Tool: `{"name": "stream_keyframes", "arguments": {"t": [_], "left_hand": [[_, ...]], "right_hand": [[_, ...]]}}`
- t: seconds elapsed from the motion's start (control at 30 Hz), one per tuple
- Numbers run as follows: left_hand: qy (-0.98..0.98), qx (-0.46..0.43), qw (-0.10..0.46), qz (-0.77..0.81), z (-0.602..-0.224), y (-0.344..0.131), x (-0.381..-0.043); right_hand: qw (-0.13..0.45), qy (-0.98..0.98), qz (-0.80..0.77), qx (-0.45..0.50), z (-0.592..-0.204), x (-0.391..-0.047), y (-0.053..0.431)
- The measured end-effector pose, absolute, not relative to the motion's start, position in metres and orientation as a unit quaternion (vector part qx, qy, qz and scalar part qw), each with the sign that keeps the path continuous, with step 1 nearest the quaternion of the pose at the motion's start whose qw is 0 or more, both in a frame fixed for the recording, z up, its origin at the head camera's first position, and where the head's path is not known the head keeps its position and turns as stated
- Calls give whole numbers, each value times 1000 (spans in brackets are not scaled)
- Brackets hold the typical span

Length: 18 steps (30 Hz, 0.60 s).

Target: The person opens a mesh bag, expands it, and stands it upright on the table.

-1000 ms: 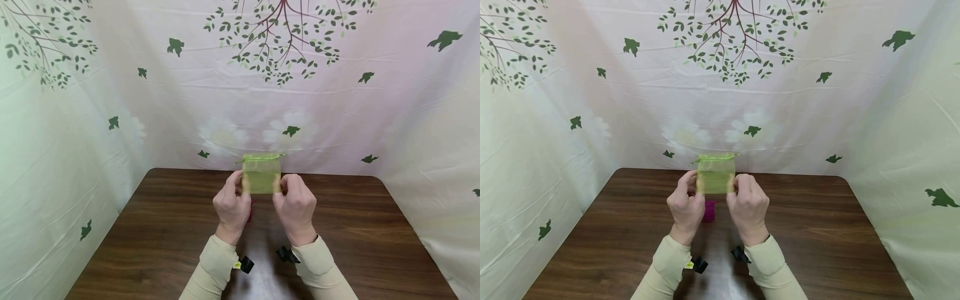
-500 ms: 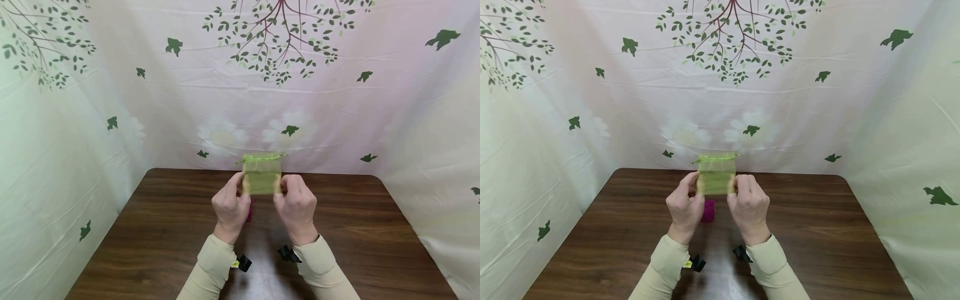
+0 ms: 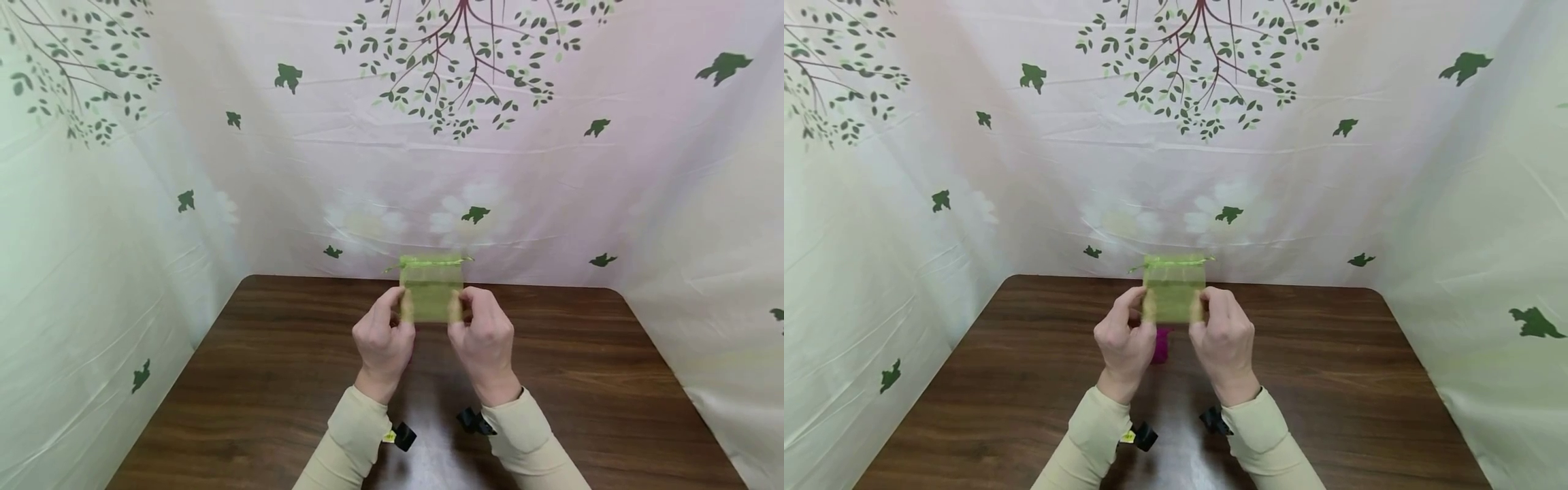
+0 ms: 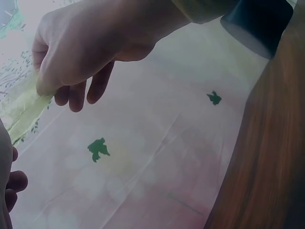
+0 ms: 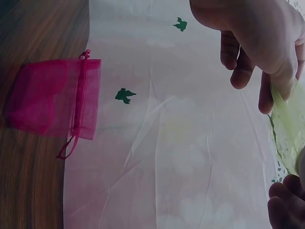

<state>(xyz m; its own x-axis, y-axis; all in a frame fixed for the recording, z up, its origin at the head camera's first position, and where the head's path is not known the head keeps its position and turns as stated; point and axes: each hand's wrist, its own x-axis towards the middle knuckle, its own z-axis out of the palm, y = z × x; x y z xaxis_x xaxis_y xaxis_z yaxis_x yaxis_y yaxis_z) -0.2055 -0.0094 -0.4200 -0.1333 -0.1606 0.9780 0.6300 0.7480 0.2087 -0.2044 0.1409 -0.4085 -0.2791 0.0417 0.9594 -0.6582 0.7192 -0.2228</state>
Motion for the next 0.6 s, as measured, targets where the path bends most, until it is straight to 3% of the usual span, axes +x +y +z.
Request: {"name": "stream_keyframes", "arguments": {"t": [0.6], "left_hand": [[-688,-190,617,-331,-423,-4,-204]], "right_hand": [[548,-733,327,238,-409,-203,142]]}}
